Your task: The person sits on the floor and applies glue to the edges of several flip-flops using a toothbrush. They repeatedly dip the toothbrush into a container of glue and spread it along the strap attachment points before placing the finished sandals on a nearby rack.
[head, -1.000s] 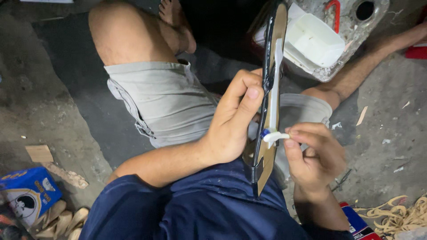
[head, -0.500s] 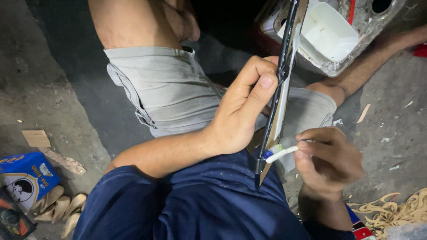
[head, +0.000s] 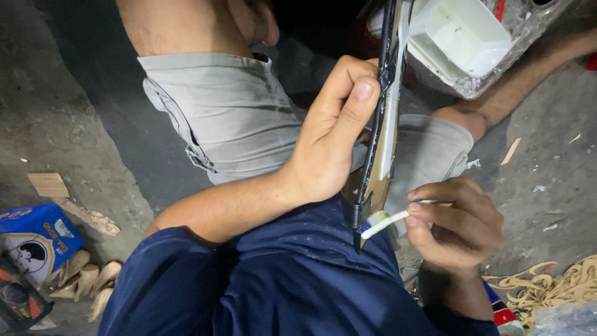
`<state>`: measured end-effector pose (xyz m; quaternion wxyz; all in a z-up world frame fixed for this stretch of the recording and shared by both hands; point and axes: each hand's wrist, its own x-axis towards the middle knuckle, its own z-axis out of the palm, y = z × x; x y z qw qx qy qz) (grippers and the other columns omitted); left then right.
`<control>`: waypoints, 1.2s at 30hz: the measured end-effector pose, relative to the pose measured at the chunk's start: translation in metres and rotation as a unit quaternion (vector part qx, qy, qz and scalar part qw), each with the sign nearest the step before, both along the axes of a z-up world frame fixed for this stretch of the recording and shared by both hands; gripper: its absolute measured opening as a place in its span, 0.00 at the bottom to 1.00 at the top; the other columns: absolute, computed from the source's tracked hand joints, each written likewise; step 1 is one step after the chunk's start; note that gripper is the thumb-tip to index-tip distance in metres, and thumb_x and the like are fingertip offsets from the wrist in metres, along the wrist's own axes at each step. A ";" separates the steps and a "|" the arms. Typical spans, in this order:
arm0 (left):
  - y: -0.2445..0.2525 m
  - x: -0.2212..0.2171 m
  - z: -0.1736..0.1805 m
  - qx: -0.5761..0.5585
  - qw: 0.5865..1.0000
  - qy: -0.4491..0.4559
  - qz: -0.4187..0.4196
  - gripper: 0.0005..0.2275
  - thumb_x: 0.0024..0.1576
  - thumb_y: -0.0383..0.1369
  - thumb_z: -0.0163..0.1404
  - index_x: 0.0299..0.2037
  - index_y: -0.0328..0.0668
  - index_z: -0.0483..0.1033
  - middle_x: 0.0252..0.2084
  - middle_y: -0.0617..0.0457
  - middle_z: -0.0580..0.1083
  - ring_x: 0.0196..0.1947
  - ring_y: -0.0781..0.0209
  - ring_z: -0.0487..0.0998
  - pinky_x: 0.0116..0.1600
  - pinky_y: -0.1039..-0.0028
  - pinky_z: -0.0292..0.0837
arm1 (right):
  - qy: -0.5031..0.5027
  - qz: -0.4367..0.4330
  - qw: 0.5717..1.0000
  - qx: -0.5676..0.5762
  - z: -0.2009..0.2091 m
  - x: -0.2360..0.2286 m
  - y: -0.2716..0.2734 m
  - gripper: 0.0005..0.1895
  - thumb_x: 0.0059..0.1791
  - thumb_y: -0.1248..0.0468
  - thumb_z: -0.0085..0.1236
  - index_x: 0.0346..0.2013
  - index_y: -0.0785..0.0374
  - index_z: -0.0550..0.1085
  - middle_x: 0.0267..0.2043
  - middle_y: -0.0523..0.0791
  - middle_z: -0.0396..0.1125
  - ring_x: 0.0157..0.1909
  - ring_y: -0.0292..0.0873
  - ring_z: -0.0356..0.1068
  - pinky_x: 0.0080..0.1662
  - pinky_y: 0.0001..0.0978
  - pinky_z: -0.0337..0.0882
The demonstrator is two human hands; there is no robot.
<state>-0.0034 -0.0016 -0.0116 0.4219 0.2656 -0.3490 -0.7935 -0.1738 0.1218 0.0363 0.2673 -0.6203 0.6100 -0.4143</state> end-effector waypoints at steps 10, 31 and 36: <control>0.005 -0.003 -0.008 0.009 0.999 -0.030 -0.010 0.12 0.77 0.40 0.37 0.50 0.40 0.66 0.42 0.59 0.65 0.38 0.75 0.64 0.47 0.83 0.64 | -0.161 -0.130 0.976 0.071 -0.067 -0.018 0.027 0.10 0.59 0.67 0.58 0.51 0.72 0.74 0.44 0.50 0.71 0.43 0.39 0.70 0.47 0.25 0.69; -0.059 0.136 0.048 -0.340 0.853 -0.334 -0.214 0.17 0.57 0.46 0.62 0.45 0.43 0.76 0.42 0.52 0.77 0.46 0.56 0.82 0.53 0.68 0.76 | -0.509 -0.050 0.859 -0.004 -0.016 -0.018 -0.108 0.15 0.67 0.61 0.43 0.38 0.64 0.63 0.40 0.50 0.67 0.40 0.43 0.66 0.45 0.32 0.69; -0.109 0.192 0.092 -0.633 0.695 -0.339 0.037 0.22 0.51 0.33 0.63 0.55 0.41 0.70 0.54 0.46 0.71 0.55 0.45 0.72 0.58 0.59 0.68 | -0.376 0.032 0.925 0.046 0.028 0.013 -0.150 0.11 0.62 0.68 0.53 0.38 0.63 0.61 0.50 0.59 0.70 0.46 0.47 0.72 0.50 0.37 0.75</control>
